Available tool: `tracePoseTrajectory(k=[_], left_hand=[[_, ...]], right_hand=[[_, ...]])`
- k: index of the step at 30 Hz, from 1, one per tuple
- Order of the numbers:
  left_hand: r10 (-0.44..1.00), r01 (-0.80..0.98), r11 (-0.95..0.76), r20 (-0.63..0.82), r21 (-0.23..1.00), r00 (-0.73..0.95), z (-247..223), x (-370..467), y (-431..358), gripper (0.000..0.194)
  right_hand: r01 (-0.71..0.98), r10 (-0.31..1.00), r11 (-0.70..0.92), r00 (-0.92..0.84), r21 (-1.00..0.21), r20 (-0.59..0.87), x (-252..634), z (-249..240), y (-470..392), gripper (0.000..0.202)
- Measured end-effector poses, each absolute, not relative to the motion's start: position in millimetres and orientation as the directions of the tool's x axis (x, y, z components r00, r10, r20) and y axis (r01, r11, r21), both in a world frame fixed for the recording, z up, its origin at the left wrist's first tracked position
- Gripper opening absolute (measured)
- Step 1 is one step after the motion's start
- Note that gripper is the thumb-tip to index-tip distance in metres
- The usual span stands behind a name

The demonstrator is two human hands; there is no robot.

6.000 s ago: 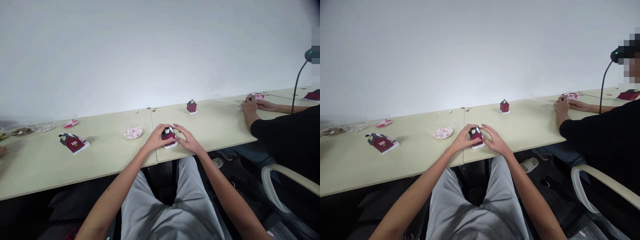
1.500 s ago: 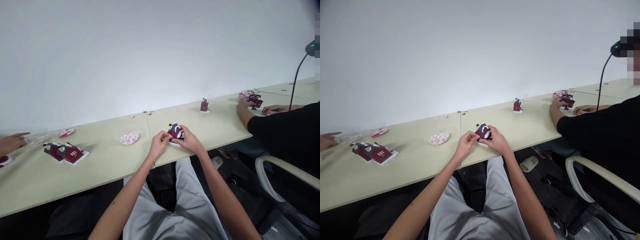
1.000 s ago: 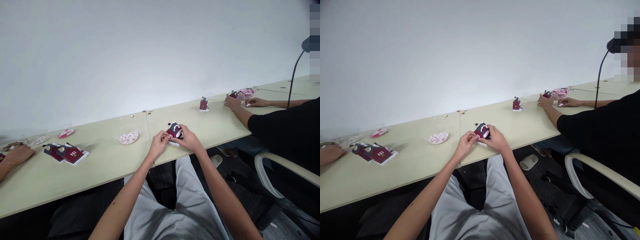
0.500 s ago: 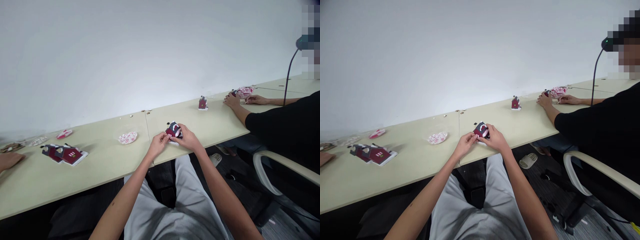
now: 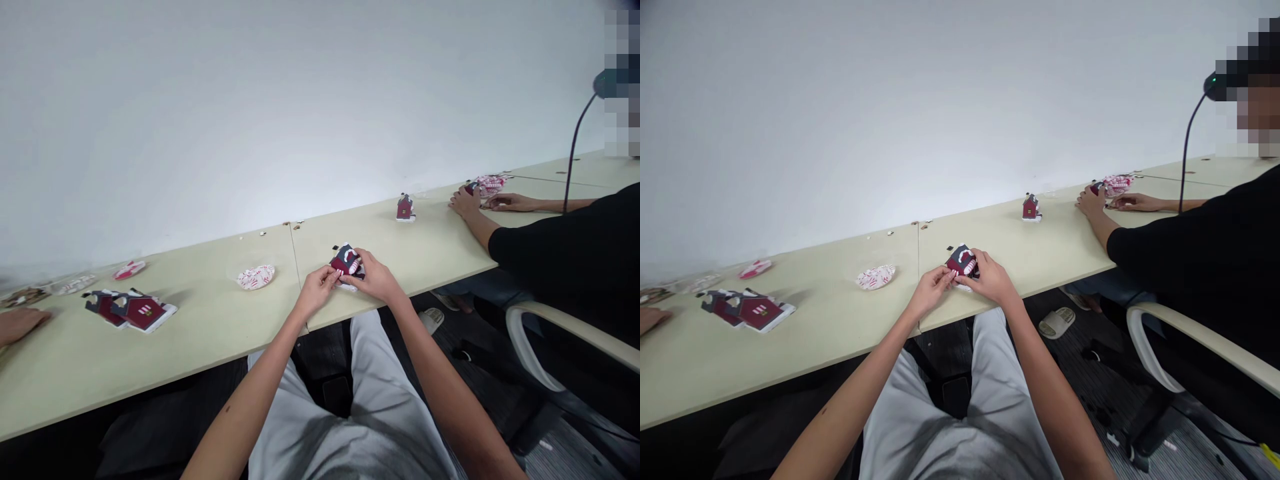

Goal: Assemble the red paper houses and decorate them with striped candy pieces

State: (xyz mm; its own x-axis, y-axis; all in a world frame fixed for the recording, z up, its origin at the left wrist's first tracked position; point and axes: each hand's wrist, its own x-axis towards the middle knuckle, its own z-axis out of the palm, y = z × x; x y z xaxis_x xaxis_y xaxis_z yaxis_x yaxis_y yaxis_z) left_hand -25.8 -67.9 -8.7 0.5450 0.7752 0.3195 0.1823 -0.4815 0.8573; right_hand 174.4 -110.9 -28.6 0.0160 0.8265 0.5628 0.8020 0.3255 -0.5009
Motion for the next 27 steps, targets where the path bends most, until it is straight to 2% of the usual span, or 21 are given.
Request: tracePoseTrajectory(k=[27], left_hand=[[0.808, 0.129, -0.376, 0.257, 0.918, 0.530, -9.6, -25.5, -67.5, 0.040]], right_hand=[[0.798, 0.822, 0.343, 0.000, -0.496, 0.570, 174.7, -28.9, -113.1, 0.073]])
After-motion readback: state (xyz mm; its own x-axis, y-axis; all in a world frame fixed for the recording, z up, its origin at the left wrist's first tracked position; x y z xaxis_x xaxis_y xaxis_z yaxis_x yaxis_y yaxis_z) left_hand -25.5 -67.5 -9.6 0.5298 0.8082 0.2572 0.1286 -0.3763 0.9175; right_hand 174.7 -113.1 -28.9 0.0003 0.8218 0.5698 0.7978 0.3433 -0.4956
